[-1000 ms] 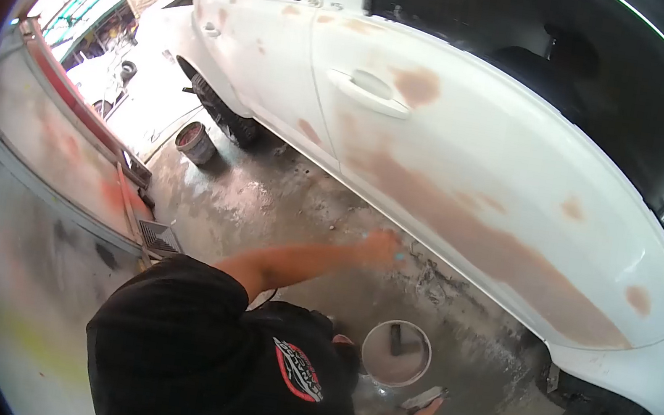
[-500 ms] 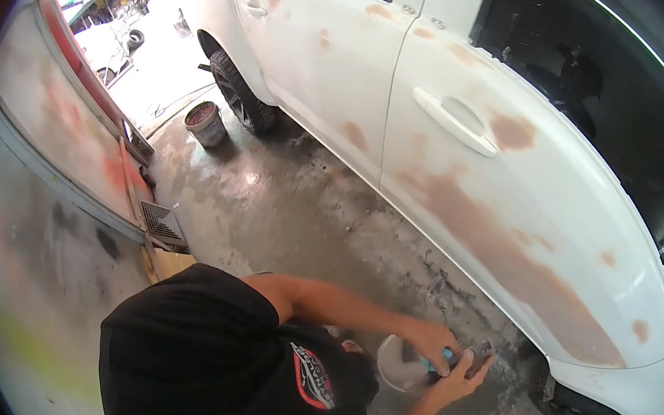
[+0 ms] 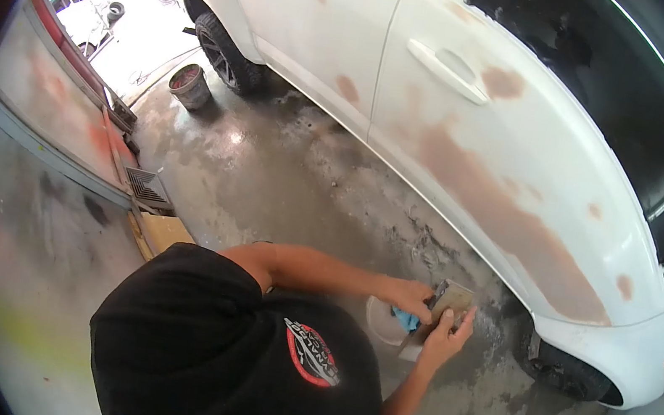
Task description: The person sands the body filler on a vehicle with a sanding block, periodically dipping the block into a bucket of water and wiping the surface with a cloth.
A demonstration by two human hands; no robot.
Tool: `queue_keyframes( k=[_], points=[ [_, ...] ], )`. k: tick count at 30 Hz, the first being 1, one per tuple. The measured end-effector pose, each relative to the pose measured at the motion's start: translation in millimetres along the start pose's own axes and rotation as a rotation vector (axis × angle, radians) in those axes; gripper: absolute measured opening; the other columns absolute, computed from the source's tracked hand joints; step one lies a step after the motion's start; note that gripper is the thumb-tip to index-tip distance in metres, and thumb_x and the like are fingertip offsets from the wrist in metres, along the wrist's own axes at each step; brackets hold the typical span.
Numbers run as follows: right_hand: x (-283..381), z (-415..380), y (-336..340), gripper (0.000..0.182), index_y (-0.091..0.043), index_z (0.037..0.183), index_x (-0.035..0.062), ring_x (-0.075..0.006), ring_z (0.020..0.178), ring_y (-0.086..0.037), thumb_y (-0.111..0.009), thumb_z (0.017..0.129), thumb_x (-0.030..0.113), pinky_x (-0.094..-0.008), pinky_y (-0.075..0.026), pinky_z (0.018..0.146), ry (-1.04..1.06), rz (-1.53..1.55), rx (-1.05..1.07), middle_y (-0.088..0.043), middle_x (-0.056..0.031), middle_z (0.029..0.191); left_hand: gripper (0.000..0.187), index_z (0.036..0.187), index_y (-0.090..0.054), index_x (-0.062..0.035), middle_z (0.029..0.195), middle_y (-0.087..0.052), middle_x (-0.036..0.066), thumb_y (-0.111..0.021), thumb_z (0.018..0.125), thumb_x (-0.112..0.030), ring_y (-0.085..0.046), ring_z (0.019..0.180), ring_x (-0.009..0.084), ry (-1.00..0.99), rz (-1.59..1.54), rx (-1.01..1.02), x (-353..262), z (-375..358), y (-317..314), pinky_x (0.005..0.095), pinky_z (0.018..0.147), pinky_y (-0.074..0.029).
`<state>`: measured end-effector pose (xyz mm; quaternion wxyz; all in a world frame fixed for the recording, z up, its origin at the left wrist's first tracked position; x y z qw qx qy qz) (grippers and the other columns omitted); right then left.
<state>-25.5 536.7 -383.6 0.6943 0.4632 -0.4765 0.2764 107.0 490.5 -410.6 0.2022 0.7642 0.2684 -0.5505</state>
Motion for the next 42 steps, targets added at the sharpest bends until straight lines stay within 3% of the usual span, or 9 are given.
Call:
queue_keyframes(
  k=[4,13,16,23,26,29,32,38,42],
  points=[
    [-37,-14,39,0.059,-0.044,0.148,0.0008,-0.0313,0.112,-0.058,-0.058,0.100,0.033,-0.0382,-0.045,0.095,0.011,-0.195,-0.019,-0.056,-0.0194,0.129,0.041,0.095,-0.069,0.0052,0.079,-0.068,0.009,-0.071,0.073,-0.029,-0.065,0.076,0.0169,-0.032,0.159,-0.061,-3,23,-33,0.0349,0.065,-0.051],
    [-81,-40,102,0.054,-0.048,0.144,-0.0024,-0.0332,0.128,-0.055,-0.054,0.101,0.030,-0.0384,-0.043,0.105,-0.201,0.115,-0.054,-0.055,-0.0252,0.140,0.041,0.105,-0.068,0.0049,0.094,-0.071,0.016,-0.065,0.077,-0.024,-0.066,0.083,0.0205,0.055,0.104,0.128,-4,56,-105,0.0354,0.070,-0.051],
    [-108,-43,118,0.055,-0.049,0.144,-0.0018,-0.0304,0.125,-0.057,-0.055,0.100,0.030,-0.0371,-0.043,0.104,-0.219,0.057,-0.107,-0.058,-0.0245,0.137,0.038,0.108,-0.070,0.0020,0.095,-0.072,0.014,-0.061,0.078,-0.020,-0.066,0.087,0.0206,-0.093,0.163,0.058,0,78,-113,0.0376,0.076,-0.051],
    [-134,-69,148,0.066,-0.046,0.148,0.0024,-0.0248,0.110,-0.061,-0.062,0.096,0.040,-0.0342,-0.045,0.097,-0.368,0.123,-0.151,-0.063,-0.0224,0.125,0.039,0.112,-0.068,0.0030,0.096,-0.070,0.011,-0.061,0.080,-0.019,-0.061,0.087,0.0174,0.074,0.287,0.127,-12,83,-148,0.0338,0.075,-0.048],
    [-142,-75,141,0.068,-0.044,0.149,0.0032,-0.0240,0.108,-0.060,-0.063,0.096,0.041,-0.0339,-0.046,0.096,-0.409,0.234,-0.214,-0.064,-0.0210,0.120,0.043,0.117,-0.066,0.0018,0.110,-0.070,0.018,-0.058,0.081,-0.019,-0.065,0.104,0.0280,0.100,0.296,0.235,-14,81,-153,0.0398,0.089,-0.049],
    [-155,-75,138,0.066,-0.045,0.148,0.0018,-0.0239,0.108,-0.060,-0.064,0.096,0.038,-0.0344,-0.046,0.095,-0.398,0.321,-0.258,-0.064,-0.0201,0.118,0.041,0.115,-0.066,0.0021,0.107,-0.070,0.018,-0.058,0.081,-0.020,-0.066,0.099,0.0280,0.018,0.288,0.284,-16,85,-161,0.0400,0.087,-0.049],
    [-158,-71,140,0.059,-0.051,0.142,-0.0010,-0.0230,0.107,-0.060,-0.065,0.097,0.034,-0.0346,-0.046,0.094,-0.367,0.367,-0.261,-0.065,-0.0183,0.117,0.041,0.115,-0.065,0.0023,0.103,-0.070,0.018,-0.058,0.082,-0.021,-0.066,0.095,0.0281,-0.003,0.236,0.270,-14,88,-164,0.0402,0.084,-0.049],
    [-145,-58,138,0.045,-0.059,0.125,-0.0033,-0.0196,0.102,-0.061,-0.066,0.097,0.031,-0.0332,-0.048,0.090,-0.314,0.335,-0.193,-0.066,-0.0143,0.112,0.051,0.127,-0.061,0.0005,0.117,-0.068,0.019,-0.063,0.085,-0.029,-0.064,0.107,0.0278,0.028,0.377,0.282,-12,90,-156,0.0379,0.094,-0.048],
    [-149,-55,133,0.038,-0.059,0.123,-0.0022,-0.0148,0.099,-0.060,-0.063,0.099,0.028,-0.0304,-0.048,0.087,-0.351,0.373,-0.111,-0.065,-0.0110,0.110,0.068,0.126,-0.061,0.0042,0.112,-0.068,0.027,-0.067,0.085,-0.050,-0.066,0.107,0.0352,-0.081,0.354,0.228,-13,87,-154,0.0417,0.091,-0.049]
  ],
)
Point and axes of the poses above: each hand's wrist, its own z-axis towards the middle knuckle, its own y-axis out of the back of the hand, x = y × z, the point moved 10 cm from there along z, towards the middle knuckle
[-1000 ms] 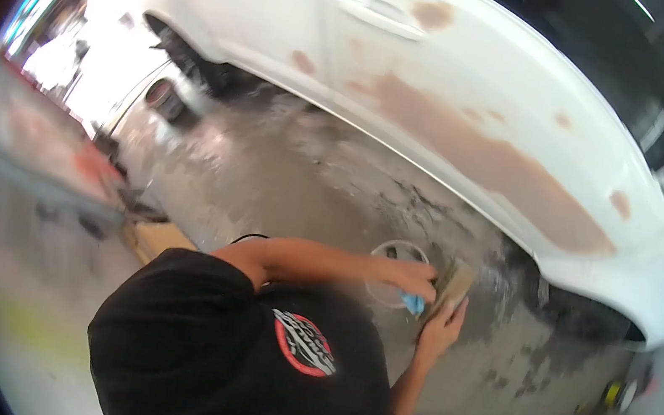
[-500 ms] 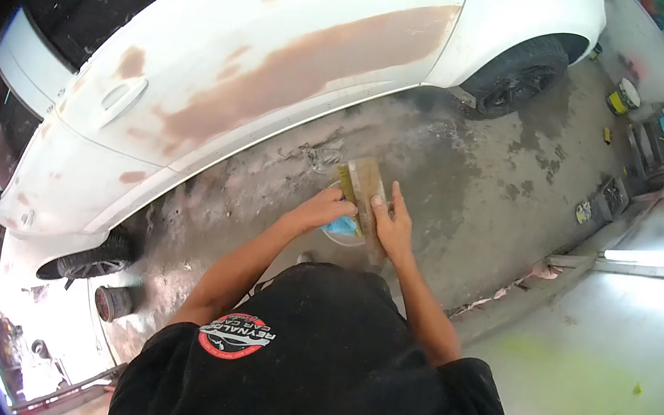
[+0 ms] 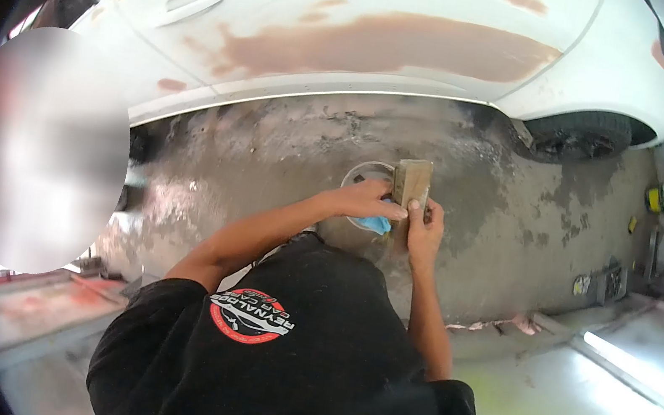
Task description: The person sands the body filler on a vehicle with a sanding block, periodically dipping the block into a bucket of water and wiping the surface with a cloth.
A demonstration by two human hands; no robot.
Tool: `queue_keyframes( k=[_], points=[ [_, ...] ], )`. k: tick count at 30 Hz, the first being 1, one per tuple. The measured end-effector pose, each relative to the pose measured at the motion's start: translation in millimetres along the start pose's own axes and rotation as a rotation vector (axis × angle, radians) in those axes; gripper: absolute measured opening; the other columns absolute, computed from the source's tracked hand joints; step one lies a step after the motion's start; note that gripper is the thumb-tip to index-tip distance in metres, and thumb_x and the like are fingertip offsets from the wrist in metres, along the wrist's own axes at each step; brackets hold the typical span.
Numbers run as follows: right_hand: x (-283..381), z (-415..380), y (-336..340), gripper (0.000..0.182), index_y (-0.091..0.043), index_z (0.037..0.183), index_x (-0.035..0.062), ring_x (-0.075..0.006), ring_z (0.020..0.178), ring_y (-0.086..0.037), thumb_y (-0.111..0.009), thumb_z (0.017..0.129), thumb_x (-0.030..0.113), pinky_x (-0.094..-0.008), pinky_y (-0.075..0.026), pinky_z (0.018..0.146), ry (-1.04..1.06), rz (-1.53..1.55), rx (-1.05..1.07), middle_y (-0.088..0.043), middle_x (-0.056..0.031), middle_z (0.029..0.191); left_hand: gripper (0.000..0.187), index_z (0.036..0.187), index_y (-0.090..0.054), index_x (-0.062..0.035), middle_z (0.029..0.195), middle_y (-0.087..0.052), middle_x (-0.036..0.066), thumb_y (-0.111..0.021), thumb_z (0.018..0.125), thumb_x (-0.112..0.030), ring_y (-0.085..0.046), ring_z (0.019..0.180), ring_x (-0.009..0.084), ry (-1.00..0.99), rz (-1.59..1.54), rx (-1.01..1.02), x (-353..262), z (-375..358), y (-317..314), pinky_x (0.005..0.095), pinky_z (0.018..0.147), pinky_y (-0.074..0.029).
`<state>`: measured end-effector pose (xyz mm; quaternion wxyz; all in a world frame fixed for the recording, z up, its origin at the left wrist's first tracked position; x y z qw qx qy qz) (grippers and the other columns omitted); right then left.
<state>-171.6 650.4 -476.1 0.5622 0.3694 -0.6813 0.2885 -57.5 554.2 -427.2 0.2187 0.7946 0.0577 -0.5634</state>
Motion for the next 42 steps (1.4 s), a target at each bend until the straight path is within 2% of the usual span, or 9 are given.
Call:
queue_keyframes(
  k=[4,8,13,17,19,22,34,36,42],
  points=[
    [7,0,-17,0.035,-0.056,0.127,-0.0016,-0.0162,0.104,-0.061,-0.056,0.103,0.024,-0.0315,-0.048,0.091,-0.105,0.411,0.086,-0.064,-0.0093,0.115,0.070,0.131,-0.059,0.0037,0.121,-0.066,0.022,-0.067,0.088,-0.050,-0.063,0.112,0.0308,-0.005,0.008,-0.120,8,-6,8,0.0392,0.096,-0.047],
    [15,3,-23,0.032,-0.056,0.126,-0.0005,-0.0184,0.102,-0.063,-0.053,0.104,0.021,-0.0334,-0.050,0.091,-0.163,0.607,0.140,-0.065,-0.0099,0.114,0.060,0.132,-0.060,0.0032,0.119,-0.068,0.015,-0.063,0.093,-0.042,-0.061,0.109,0.0219,0.026,-0.465,-0.034,-8,-9,4,0.0342,0.097,-0.046],
    [17,15,-15,0.030,-0.056,0.124,-0.0005,-0.0168,0.101,-0.063,-0.055,0.102,0.021,-0.0322,-0.050,0.090,-0.096,0.477,0.143,-0.065,-0.0087,0.112,0.061,0.138,-0.053,0.0062,0.131,-0.062,0.017,-0.061,0.096,-0.038,-0.056,0.122,0.0209,0.090,-0.491,0.004,-6,-8,-1,0.0328,0.106,-0.040],
    [27,14,-18,0.031,-0.059,0.123,0.0003,-0.0139,0.099,-0.059,-0.055,0.099,0.019,-0.0288,-0.047,0.087,-0.046,0.309,0.203,-0.064,-0.0052,0.109,0.069,0.147,-0.042,0.0031,0.122,-0.064,0.013,-0.065,0.095,-0.035,-0.057,0.116,0.0193,0.048,-0.347,-0.053,-11,-11,6,0.0323,0.099,-0.044],
    [30,11,-7,0.032,-0.060,0.124,0.0008,-0.0101,0.093,-0.055,-0.055,0.098,0.018,-0.0249,-0.044,0.082,-0.013,0.149,0.181,-0.063,-0.0011,0.106,0.073,0.148,-0.040,0.0012,0.105,-0.068,0.011,-0.070,0.092,-0.033,-0.062,0.097,0.0147,0.009,-0.334,-0.107,-3,-8,4,0.0315,0.084,-0.050],
    [32,2,-6,0.042,-0.055,0.137,0.0025,-0.0153,0.107,-0.057,-0.054,0.096,0.013,-0.0293,-0.045,0.093,0.003,0.248,0.128,-0.062,-0.0064,0.123,0.072,0.146,-0.041,0.0029,0.107,-0.067,0.011,-0.072,0.090,-0.028,-0.062,0.099,0.0140,-0.053,-0.339,-0.061,21,5,-7,0.0317,0.087,-0.050],
    [49,-2,5,0.058,-0.043,0.149,0.0022,-0.0140,0.114,-0.052,-0.049,0.091,0.002,-0.0288,-0.038,0.103,0.145,0.259,0.177,-0.056,-0.0062,0.126,0.069,0.147,-0.036,-0.0001,0.123,-0.061,0.012,-0.070,0.090,-0.018,-0.059,0.109,0.0182,0.153,-0.428,0.030,8,1,-20,0.0335,0.095,-0.048],
    [56,-2,4,0.057,-0.041,0.150,0.0023,-0.0151,0.120,-0.050,-0.050,0.093,0.004,-0.0295,-0.038,0.105,0.231,0.123,0.224,-0.055,-0.0078,0.131,0.055,0.139,-0.047,-0.0016,0.117,-0.061,0.009,-0.068,0.092,-0.019,-0.058,0.105,0.0170,0.125,-0.440,0.018,-8,-2,-18,0.0331,0.092,-0.047],
    [68,-7,-2,0.068,-0.041,0.150,0.0047,-0.0244,0.130,-0.047,-0.069,0.090,0.022,-0.0365,-0.037,0.109,0.265,0.039,0.297,-0.048,-0.0137,0.141,0.068,0.147,-0.039,0.0003,0.132,-0.055,0.013,-0.068,0.092,-0.026,-0.054,0.121,0.0224,0.084,-0.611,-0.003,-3,5,-20,0.0358,0.102,-0.044]
  ],
)
Point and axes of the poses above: each hand's wrist, its own z-axis towards the middle knuckle, its own y-axis out of the back of the hand, x = y × z, the point moved 10 cm from there along z, towards the middle knuckle
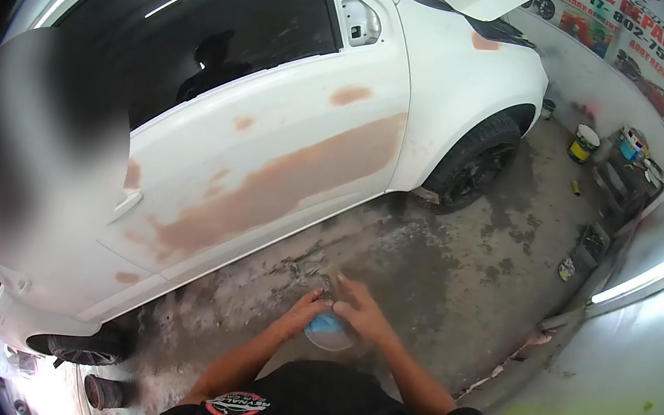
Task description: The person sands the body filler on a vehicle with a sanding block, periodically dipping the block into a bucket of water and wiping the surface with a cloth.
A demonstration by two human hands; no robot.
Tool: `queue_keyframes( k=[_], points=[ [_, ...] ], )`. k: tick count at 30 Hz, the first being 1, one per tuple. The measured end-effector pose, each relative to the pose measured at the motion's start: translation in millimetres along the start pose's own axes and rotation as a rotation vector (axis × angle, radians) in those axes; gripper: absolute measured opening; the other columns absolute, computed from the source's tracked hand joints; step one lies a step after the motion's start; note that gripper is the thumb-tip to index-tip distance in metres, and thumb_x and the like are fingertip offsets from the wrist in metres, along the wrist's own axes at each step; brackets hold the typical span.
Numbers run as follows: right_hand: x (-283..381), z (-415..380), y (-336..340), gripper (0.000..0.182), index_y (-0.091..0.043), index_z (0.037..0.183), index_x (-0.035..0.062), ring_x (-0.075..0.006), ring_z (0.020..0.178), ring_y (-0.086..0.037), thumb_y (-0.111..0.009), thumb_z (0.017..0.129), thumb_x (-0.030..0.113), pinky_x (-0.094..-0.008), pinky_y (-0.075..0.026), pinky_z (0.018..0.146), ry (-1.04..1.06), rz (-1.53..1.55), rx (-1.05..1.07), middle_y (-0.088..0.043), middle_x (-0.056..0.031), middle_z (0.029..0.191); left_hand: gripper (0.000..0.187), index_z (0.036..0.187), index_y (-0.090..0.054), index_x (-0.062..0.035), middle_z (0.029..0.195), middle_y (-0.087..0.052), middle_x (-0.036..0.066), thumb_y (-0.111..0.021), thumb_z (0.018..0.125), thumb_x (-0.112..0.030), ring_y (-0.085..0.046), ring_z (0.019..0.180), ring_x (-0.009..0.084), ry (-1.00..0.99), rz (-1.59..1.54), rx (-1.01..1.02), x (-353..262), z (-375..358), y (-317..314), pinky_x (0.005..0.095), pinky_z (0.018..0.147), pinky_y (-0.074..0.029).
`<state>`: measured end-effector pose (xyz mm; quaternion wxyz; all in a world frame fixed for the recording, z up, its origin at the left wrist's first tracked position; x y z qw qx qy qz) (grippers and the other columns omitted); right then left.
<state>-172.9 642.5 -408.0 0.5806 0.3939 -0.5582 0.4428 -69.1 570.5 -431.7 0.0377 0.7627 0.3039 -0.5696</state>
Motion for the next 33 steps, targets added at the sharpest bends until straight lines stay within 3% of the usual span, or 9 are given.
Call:
queue_keyframes(
  k=[4,10,15,18,23,27,29,31,33],
  points=[
    [7,-2,1,0.083,-0.042,0.148,0.0023,-0.0295,0.131,-0.046,-0.082,0.080,0.029,-0.0413,-0.037,0.110,-0.020,-0.072,-0.029,-0.046,-0.0182,0.143,0.063,0.145,-0.041,0.0008,0.131,-0.057,0.012,-0.064,0.094,-0.027,-0.056,0.119,0.0203,0.090,0.128,-0.075,-9,-9,-1,0.0337,0.103,-0.043],
    [-1,-6,10,0.084,-0.041,0.148,0.0005,-0.0248,0.128,-0.049,-0.080,0.083,0.037,-0.0371,-0.041,0.106,-0.088,-0.022,-0.019,-0.049,-0.0180,0.140,0.054,0.135,-0.051,0.0038,0.123,-0.061,0.010,-0.064,0.094,-0.031,-0.057,0.113,0.0174,0.114,0.206,-0.059,-20,-9,-14,0.0315,0.098,-0.045],
    [-25,-17,43,0.078,-0.046,0.146,0.0006,-0.0238,0.120,-0.055,-0.078,0.083,0.033,-0.0346,-0.042,0.104,-0.133,-0.133,-0.219,-0.056,-0.0151,0.132,0.041,0.117,-0.066,0.0007,0.107,-0.067,0.005,-0.065,0.095,-0.033,-0.062,0.101,0.0161,0.024,0.378,0.009,-15,15,-13,0.0297,0.091,-0.048],
    [-66,-31,71,0.075,-0.050,0.143,0.0004,-0.0223,0.117,-0.057,-0.077,0.081,0.031,-0.0332,-0.043,0.102,-0.252,-0.112,-0.338,-0.061,-0.0138,0.126,0.040,0.122,-0.066,-0.0014,0.110,-0.069,0.010,-0.066,0.094,-0.029,-0.063,0.104,0.0182,0.110,0.661,-0.040,-42,12,-2,0.0313,0.093,-0.049],
    [-95,-78,104,0.071,-0.054,0.139,-0.0014,-0.0200,0.105,-0.060,-0.077,0.079,0.029,-0.0319,-0.046,0.092,-0.444,0.023,-0.450,-0.065,-0.0127,0.116,0.035,0.112,-0.069,-0.0049,0.097,-0.068,0.004,-0.077,0.081,-0.020,-0.063,0.092,0.0132,-0.304,0.521,0.151,-183,-48,-53,0.0316,0.081,-0.050],
    [-134,-115,114,0.071,-0.054,0.138,-0.0027,-0.0197,0.100,-0.061,-0.077,0.079,0.029,-0.0319,-0.047,0.089,-0.615,-0.030,-0.466,-0.065,-0.0129,0.115,0.032,0.106,-0.072,-0.0040,0.088,-0.070,0.010,-0.078,0.077,-0.016,-0.065,0.081,0.0256,-0.846,0.422,0.477,-298,-132,-117,0.0394,0.077,-0.048],
    [-149,-130,114,0.071,-0.054,0.138,-0.0026,-0.0203,0.101,-0.061,-0.078,0.078,0.028,-0.0322,-0.048,0.089,-0.666,-0.016,-0.453,-0.065,-0.0140,0.116,0.030,0.102,-0.074,-0.0038,0.084,-0.071,0.011,-0.079,0.077,-0.020,-0.064,0.077,0.0287,-0.962,0.295,0.514,-324,-164,-138,0.0419,0.077,-0.045],
    [-183,-142,121,0.072,-0.053,0.139,-0.0024,-0.0211,0.103,-0.062,-0.077,0.079,0.029,-0.0324,-0.048,0.090,-0.662,-0.162,-0.415,-0.066,-0.0154,0.116,0.031,0.100,-0.075,-0.0034,0.087,-0.073,0.012,-0.081,0.077,-0.023,-0.064,0.077,0.0283,-1.075,0.453,0.789,-343,-186,-166,0.0420,0.075,-0.045],
    [-194,-149,123,0.073,-0.053,0.140,-0.0027,-0.0218,0.104,-0.062,-0.077,0.079,0.030,-0.0326,-0.048,0.090,-0.668,-0.186,-0.402,-0.066,-0.0165,0.117,0.031,0.104,-0.071,-0.0135,0.084,-0.074,0.012,-0.082,0.079,-0.029,-0.064,0.072,0.0259,-1.122,0.425,0.844,-349,-194,-181,0.0412,0.070,-0.040]
  ],
)
Point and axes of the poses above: each hand's wrist, its own z-axis towards the middle knuckle, its own y-axis out of the back of the hand, x = y × z, the point moved 10 cm from there along z, towards the middle knuckle
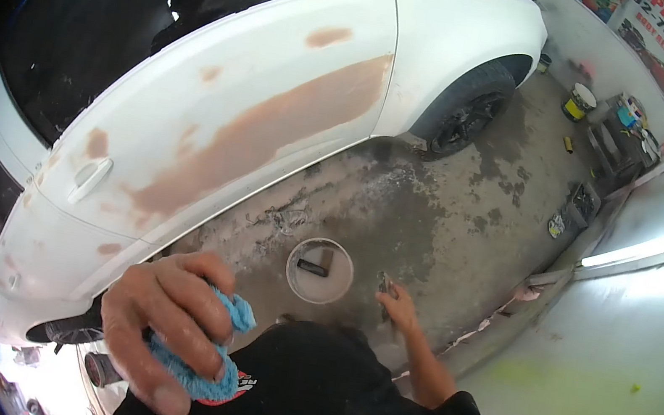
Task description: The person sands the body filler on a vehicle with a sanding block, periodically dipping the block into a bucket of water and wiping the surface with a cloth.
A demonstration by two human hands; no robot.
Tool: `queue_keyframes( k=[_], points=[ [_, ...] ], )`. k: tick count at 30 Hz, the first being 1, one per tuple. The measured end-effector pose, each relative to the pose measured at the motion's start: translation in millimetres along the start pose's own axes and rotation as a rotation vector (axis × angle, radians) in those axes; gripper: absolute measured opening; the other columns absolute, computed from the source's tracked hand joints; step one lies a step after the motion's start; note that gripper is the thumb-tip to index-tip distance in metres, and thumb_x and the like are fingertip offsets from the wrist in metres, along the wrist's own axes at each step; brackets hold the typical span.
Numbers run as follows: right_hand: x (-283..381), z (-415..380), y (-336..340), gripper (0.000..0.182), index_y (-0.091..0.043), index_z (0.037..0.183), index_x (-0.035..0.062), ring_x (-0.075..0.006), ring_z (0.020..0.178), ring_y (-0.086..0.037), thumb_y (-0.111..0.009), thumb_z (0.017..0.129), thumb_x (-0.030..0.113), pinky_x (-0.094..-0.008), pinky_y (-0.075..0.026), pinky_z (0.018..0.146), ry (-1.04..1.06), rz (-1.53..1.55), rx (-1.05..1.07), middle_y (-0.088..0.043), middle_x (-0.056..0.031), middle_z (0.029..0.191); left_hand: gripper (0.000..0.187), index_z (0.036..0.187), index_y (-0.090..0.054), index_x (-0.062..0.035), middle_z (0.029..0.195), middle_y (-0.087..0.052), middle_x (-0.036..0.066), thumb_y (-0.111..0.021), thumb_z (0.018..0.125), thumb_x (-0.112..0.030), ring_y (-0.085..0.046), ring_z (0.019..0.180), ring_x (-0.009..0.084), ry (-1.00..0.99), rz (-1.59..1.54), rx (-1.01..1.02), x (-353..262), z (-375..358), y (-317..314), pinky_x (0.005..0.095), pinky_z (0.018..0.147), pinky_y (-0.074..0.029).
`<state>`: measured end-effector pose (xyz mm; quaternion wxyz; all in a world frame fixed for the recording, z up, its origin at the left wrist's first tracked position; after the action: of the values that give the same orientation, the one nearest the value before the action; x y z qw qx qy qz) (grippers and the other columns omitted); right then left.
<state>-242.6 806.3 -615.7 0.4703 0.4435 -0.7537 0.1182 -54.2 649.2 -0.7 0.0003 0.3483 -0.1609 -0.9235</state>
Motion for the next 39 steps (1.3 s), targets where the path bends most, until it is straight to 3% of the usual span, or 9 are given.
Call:
queue_keyframes(
  k=[5,8,11,15,23,25,28,32,39],
  points=[
    [-5,-11,-5,0.075,-0.052,0.140,-0.0050,-0.0223,0.103,-0.063,-0.076,0.079,0.032,-0.0326,-0.048,0.090,-0.029,0.010,-0.002,-0.068,-0.0166,0.114,0.020,0.103,-0.068,-0.0228,0.085,-0.072,0.013,-0.077,0.086,-0.029,-0.063,0.069,0.0235,0.008,-0.059,-0.038,-6,11,-11,0.0416,0.068,-0.038],
    [-12,-6,-7,0.074,-0.052,0.140,-0.0051,-0.0210,0.099,-0.063,-0.076,0.080,0.031,-0.0325,-0.048,0.088,-0.031,0.048,-0.016,-0.068,-0.0148,0.111,0.038,0.124,-0.068,-0.0242,0.091,-0.065,0.010,-0.076,0.088,-0.035,-0.058,0.078,0.0243,-0.063,-0.102,0.056,-10,13,-16,0.0404,0.070,-0.041],
    [-1,-16,-9,0.073,-0.053,0.139,-0.0037,-0.0175,0.093,-0.062,-0.076,0.079,0.030,-0.0308,-0.049,0.084,-0.067,0.155,-0.003,-0.068,-0.0110,0.105,0.033,0.116,-0.070,-0.0276,0.077,-0.059,0.003,-0.080,0.085,-0.033,-0.047,0.065,0.0196,-0.112,-0.156,0.021,-7,16,-17,0.0365,0.062,-0.029],
    [-11,-12,-12,0.075,-0.050,0.141,-0.0047,-0.0221,0.103,-0.064,-0.077,0.079,0.028,-0.0322,-0.049,0.090,-0.116,0.184,0.042,-0.067,-0.0171,0.118,0.031,0.114,-0.071,-0.0254,0.078,-0.060,0.004,-0.079,0.086,-0.034,-0.050,0.066,0.0200,-0.320,-0.049,-0.198,-11,1,-13,0.0378,0.063,-0.031],
    [-3,-21,-5,0.065,-0.054,0.139,-0.0016,-0.0137,0.089,-0.062,-0.075,0.082,0.022,-0.0276,-0.049,0.080,-0.116,0.244,-0.036,-0.068,-0.0073,0.103,0.021,0.106,-0.067,-0.0231,0.080,-0.068,0.013,-0.074,0.086,-0.023,-0.060,0.068,0.0260,-0.072,-0.203,-0.035,8,8,1,0.0430,0.069,-0.039],
    [-3,-19,-2,0.064,-0.054,0.139,-0.0016,-0.0138,0.088,-0.062,-0.074,0.083,0.021,-0.0277,-0.049,0.079,-0.124,0.185,-0.034,-0.068,-0.0080,0.102,0.025,0.110,-0.070,-0.0239,0.080,-0.064,0.007,-0.076,0.087,-0.032,-0.054,0.065,0.0217,-0.379,-0.101,-0.095,5,-2,-1,0.0394,0.065,-0.034],
    [-6,-13,-3,0.069,-0.052,0.139,-0.0046,-0.0163,0.092,-0.062,-0.074,0.082,0.026,-0.0288,-0.048,0.082,-0.126,0.218,-0.016,-0.067,-0.0112,0.107,0.030,0.113,-0.071,-0.0247,0.080,-0.062,0.004,-0.077,0.088,-0.040,-0.052,0.065,0.0190,-0.434,-0.066,-0.231,1,-7,7,0.0375,0.063,-0.031],
    [-13,-17,10,0.073,-0.051,0.140,-0.0060,-0.0169,0.092,-0.061,-0.074,0.081,0.028,-0.0294,-0.048,0.082,-0.136,0.269,-0.080,-0.066,-0.0126,0.107,0.031,0.099,-0.075,-0.0034,0.087,-0.072,0.011,-0.080,0.080,-0.027,-0.064,0.077,0.0299,-0.093,-0.075,0.045,28,-1,29,0.0428,0.077,-0.046],
    [-1,-61,85,0.061,-0.054,0.138,-0.0042,-0.0109,0.083,-0.056,-0.070,0.085,0.021,-0.0258,-0.045,0.075,-0.140,0.330,-0.417,-0.063,-0.0040,0.096,0.038,0.106,-0.062,-0.0044,0.100,-0.068,0.014,-0.056,0.097,-0.041,-0.065,0.086,0.0296,0.478,-0.724,-1.208,253,-184,117,0.0439,0.077,-0.054]
  ],
)
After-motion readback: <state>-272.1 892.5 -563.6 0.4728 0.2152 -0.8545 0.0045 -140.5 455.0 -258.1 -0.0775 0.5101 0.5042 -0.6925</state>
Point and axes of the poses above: each hand's wrist, its own z-axis towards the middle knuckle, its own y-axis out of the back of the hand, x = y × z, the point moved 10 cm from there along z, towards the middle knuckle
